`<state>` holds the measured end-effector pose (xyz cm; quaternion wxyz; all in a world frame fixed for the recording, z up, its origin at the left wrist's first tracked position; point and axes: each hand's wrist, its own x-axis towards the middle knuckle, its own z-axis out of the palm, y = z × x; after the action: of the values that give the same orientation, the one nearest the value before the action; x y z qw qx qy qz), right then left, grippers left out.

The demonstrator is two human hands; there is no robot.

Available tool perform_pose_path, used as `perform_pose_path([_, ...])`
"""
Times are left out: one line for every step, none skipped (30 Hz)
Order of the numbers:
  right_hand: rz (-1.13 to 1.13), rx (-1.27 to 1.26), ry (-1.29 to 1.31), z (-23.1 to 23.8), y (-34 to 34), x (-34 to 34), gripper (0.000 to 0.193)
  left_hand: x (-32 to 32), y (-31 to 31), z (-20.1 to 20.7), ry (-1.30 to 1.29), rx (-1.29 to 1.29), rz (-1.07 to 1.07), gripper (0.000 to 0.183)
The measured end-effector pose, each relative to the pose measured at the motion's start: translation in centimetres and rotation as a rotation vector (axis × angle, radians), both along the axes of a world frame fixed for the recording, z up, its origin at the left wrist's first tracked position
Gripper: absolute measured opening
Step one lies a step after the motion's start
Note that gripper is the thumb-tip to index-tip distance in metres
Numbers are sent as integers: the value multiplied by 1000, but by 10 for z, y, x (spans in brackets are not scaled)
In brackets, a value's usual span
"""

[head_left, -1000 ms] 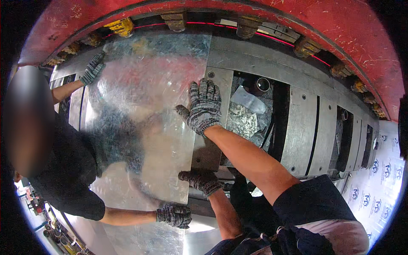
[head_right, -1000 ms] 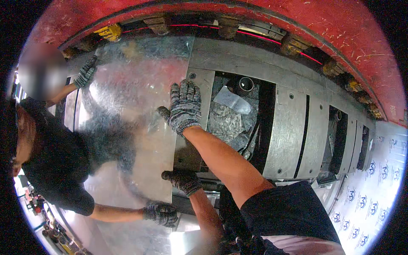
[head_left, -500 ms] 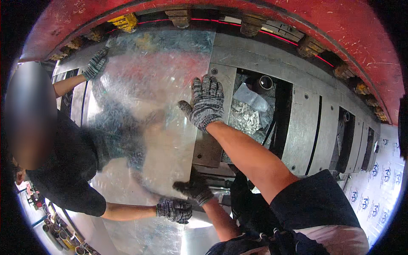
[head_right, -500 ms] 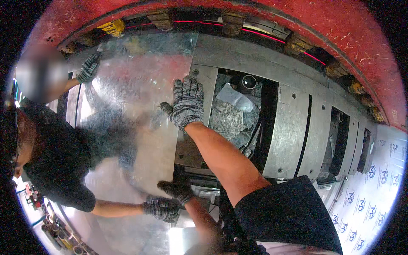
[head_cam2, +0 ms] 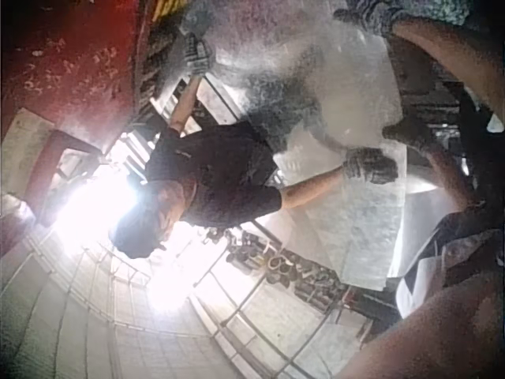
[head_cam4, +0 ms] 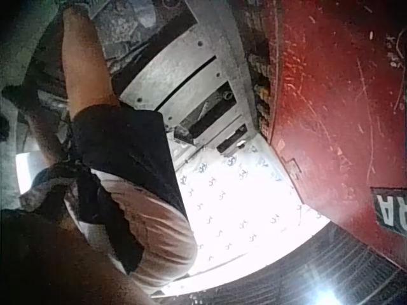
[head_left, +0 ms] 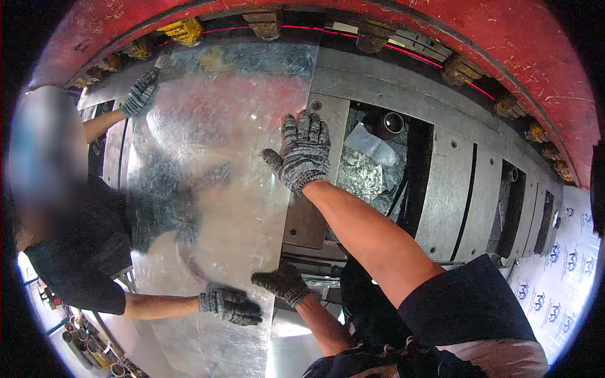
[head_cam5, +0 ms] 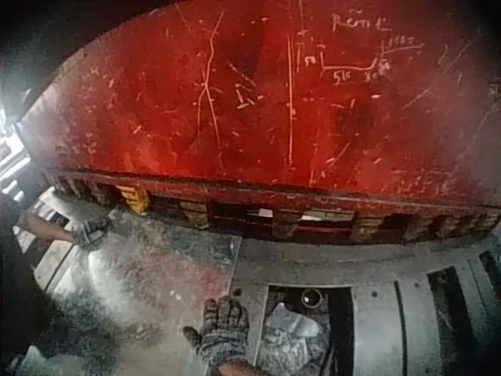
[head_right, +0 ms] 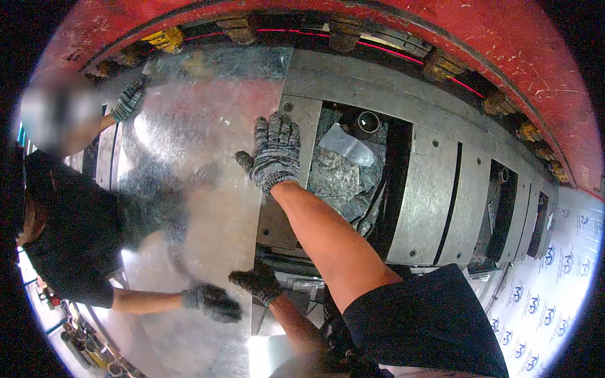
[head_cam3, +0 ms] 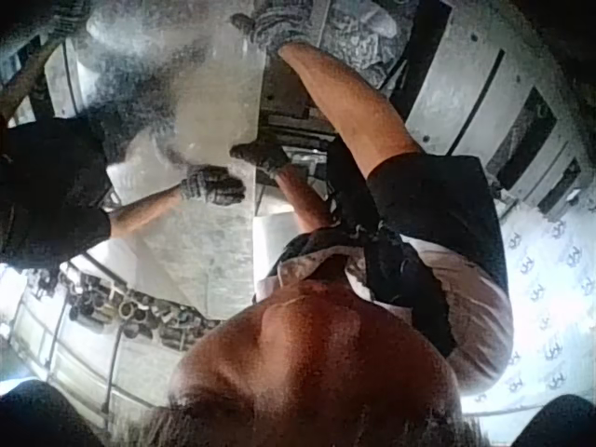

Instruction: Manually moving and positioning large metal sheets near heavy industrial machinery.

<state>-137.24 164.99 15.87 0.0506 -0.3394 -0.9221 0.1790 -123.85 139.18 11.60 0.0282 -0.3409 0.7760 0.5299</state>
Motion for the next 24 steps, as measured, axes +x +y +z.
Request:
perform_pose_path([-17, 44, 16, -8, 10, 8, 101, -5, 30, 30, -13, 349, 238, 110])
perform_pose_path([-12, 36, 68, -7, -5, -1, 101, -3, 1, 6, 15, 321, 246, 110])
perform_pose_path([7, 1, 93, 5, -23, -13, 101, 5, -50, -37, 42, -200, -65, 111])
perform_pose_path([14, 20, 85, 13, -19, -13, 100, 16, -66, -65, 31, -675, -392, 111])
perform_pose_path([6, 49, 40, -4, -3, 2, 99, 28, -23, -54, 119, -32, -117, 107])
perform_pose_path([24, 10, 82, 10, -20, -11, 99, 19, -70, -84, 218, 72, -100, 105])
perform_pose_path([41, -34, 148, 29, -39, -29, 99, 4, -123, -104, 323, 174, -86, 104])
perform_pose_path([56, -87, 219, 50, -61, -47, 99, -16, -184, -116, 426, 262, -80, 102])
perform_pose_path([37, -9, 168, 19, -41, -26, 98, 12, -125, -115, 285, 123, -120, 103])
perform_pose_path([20, 43, 114, 6, -17, -8, 98, 26, -69, -88, 156, -35, -180, 104])
perform_pose_path([1, 60, 48, -4, 6, 10, 99, 35, -14, -53, 34, -183, -246, 106])
perform_pose_path([10, -12, 56, 6, -9, -1, 99, 27, -34, -38, 48, -227, -232, 106])
perform_pose_path([20, 36, 59, 4, -9, -7, 99, 18, -39, -34, -98, -506, -397, 108])
perform_pose_path([22, 36, 71, 2, -13, -9, 99, 11, -42, -30, -251, -784, -556, 110])
perform_pose_path([22, 64, 112, -1, -17, -9, 98, 7, -41, -28, -241, -785, -551, 110])
perform_pose_path([18, 93, 138, -2, -18, -6, 98, 8, -37, -22, -65, -464, -426, 111])
perform_pose_path([-4, 87, 149, -4, -18, -10, 98, 8, -31, -18, 104, -141, -294, 112])
perform_pose_path([6, 73, 149, 2, -23, -13, 98, 7, -37, -17, 102, -154, -285, 112])
perform_pose_path([18, 43, 117, 8, -25, -16, 97, 5, -42, -17, -79, -462, -413, 111])
perform_pose_path([31, 13, 84, 14, -29, -17, 97, 5, -48, -17, -268, -767, -534, 109])
perform_pose_path([28, 35, 66, 11, -23, -16, 97, 5, -42, -16, -32, -292, -290, 110])
perform_pose_path([30, 39, 70, 9, -20, -14, 97, 6, -37, -13, -29, -288, -287, 110])
perform_pose_path([25, 54, 81, 6, -18, -11, 98, 8, -34, -10, -64, -312, -313, 110])
perform_pose_path([17, 69, 90, 4, -17, -10, 98, 7, -30, -3, -102, -336, -342, 110])
